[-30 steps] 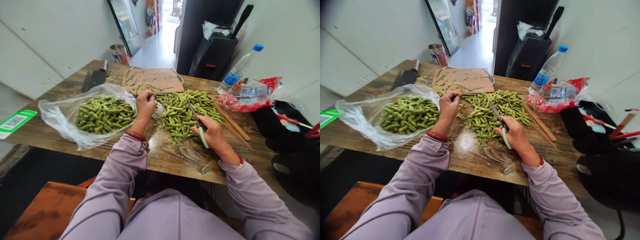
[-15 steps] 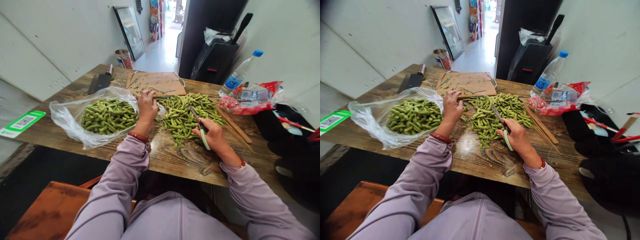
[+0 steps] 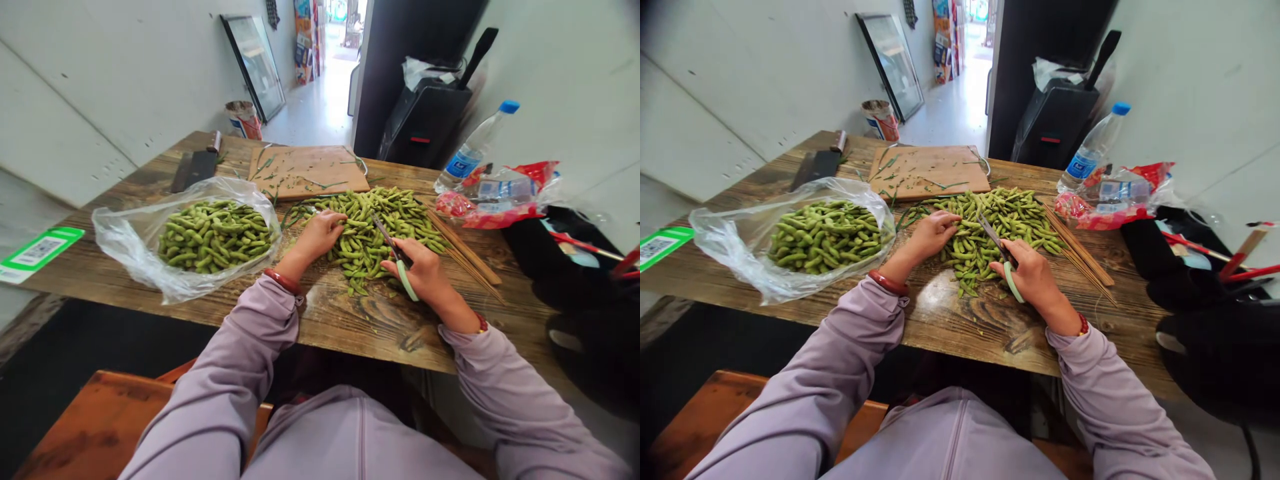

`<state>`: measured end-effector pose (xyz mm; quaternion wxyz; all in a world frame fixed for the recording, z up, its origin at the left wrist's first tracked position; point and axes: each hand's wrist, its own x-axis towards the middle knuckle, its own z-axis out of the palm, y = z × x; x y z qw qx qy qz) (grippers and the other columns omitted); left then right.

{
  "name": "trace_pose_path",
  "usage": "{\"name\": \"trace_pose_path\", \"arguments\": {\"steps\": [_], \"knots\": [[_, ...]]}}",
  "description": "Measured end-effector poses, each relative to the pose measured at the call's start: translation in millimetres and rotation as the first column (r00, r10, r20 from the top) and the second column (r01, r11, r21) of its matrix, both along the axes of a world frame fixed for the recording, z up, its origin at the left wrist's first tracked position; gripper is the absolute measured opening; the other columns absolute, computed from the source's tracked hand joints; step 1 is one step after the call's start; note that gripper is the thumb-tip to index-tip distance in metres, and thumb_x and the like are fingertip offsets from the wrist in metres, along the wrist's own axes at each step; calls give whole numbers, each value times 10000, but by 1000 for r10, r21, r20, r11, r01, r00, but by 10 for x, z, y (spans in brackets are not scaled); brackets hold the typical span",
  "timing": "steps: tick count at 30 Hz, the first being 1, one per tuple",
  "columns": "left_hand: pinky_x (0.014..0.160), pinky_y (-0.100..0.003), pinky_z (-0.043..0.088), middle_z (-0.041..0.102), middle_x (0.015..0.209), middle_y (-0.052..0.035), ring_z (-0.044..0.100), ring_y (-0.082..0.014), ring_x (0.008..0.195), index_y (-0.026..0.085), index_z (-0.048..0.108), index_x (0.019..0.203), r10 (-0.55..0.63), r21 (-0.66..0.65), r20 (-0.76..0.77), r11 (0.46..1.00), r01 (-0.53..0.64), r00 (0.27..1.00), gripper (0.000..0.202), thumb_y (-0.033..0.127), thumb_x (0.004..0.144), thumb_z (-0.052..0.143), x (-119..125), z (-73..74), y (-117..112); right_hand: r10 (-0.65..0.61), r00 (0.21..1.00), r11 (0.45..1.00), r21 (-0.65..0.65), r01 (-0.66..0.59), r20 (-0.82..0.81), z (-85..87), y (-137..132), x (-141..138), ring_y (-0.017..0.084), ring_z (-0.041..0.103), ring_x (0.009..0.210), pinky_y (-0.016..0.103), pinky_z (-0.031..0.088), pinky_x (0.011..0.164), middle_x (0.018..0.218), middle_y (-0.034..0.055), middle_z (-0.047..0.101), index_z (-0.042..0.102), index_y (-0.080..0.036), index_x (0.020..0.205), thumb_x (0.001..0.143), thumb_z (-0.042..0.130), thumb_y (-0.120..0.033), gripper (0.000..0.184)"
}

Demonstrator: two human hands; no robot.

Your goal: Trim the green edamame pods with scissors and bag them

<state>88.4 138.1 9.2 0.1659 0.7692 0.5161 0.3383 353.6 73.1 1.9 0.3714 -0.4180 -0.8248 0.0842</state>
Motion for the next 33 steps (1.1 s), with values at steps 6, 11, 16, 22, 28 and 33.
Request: {"name": "trace_pose_path", "arguments": {"steps": [6, 11, 16, 22, 28, 33], "knots": [[786, -284, 505, 735, 887, -56, 646, -162, 829, 158, 773, 874, -107, -118, 253, 983, 140, 961, 133, 165, 777, 682, 95, 113, -120, -13, 1000, 1000, 1, 13, -4, -16, 15, 4, 288, 699, 926, 456, 579, 828, 1014, 115, 721, 651, -214, 1216, 909, 662, -482, 408], [632, -241, 476, 732, 851, -48, 625, -133, 721, 138, 749, 902, -37, -290, 569, 926, 242, 822, 220, 281, 734, 747, 131, 149, -163, -17, 1000, 1000, 12, 17, -13, -20, 19, 5, 292, 705, 925, 452, 579, 825, 988, 114, 722, 659, -210, 1213, 909, 662, -478, 404], [501, -207, 415, 668, 727, -14, 600, -106, 602, 125, 710, 875, 99, -395, 707, 877, 274, 701, 227, 267, 706, 765, 148, 149, -176, -16, 1000, 1000, -14, 16, -7, -19, 14, 1, 292, 704, 924, 454, 581, 825, 995, 105, 720, 657, -229, 1231, 905, 663, -483, 414], [519, -186, 432, 692, 821, -27, 626, -81, 614, 122, 714, 915, 231, -447, 799, 845, 293, 555, 185, 135, 731, 722, 147, 228, -207, -18, 1000, 1000, -19, 18, 3, -5, 8, -3, 288, 704, 917, 444, 583, 816, 999, 111, 718, 658, -221, 1212, 911, 650, -508, 416], [560, -194, 445, 692, 832, -41, 603, -83, 636, 139, 686, 1007, 329, -495, 848, 772, 399, 415, 247, 132, 761, 667, 95, 278, -207, -15, 1000, 1000, -27, 15, 8, -12, 9, 2, 282, 703, 919, 438, 582, 814, 987, 98, 716, 655, -233, 1216, 908, 660, -485, 398], [492, -217, 290, 497, 596, 46, 393, -77, 518, 154, 690, 816, 107, -368, 680, 906, 211, 726, 144, 295, 814, 655, 114, 242, -221, -10, 1000, 1000, -17, 10, 3, -10, 4, -3, 274, 702, 908, 434, 583, 818, 1016, 106, 715, 654, -224, 1220, 908, 663, -466, 395]]}}
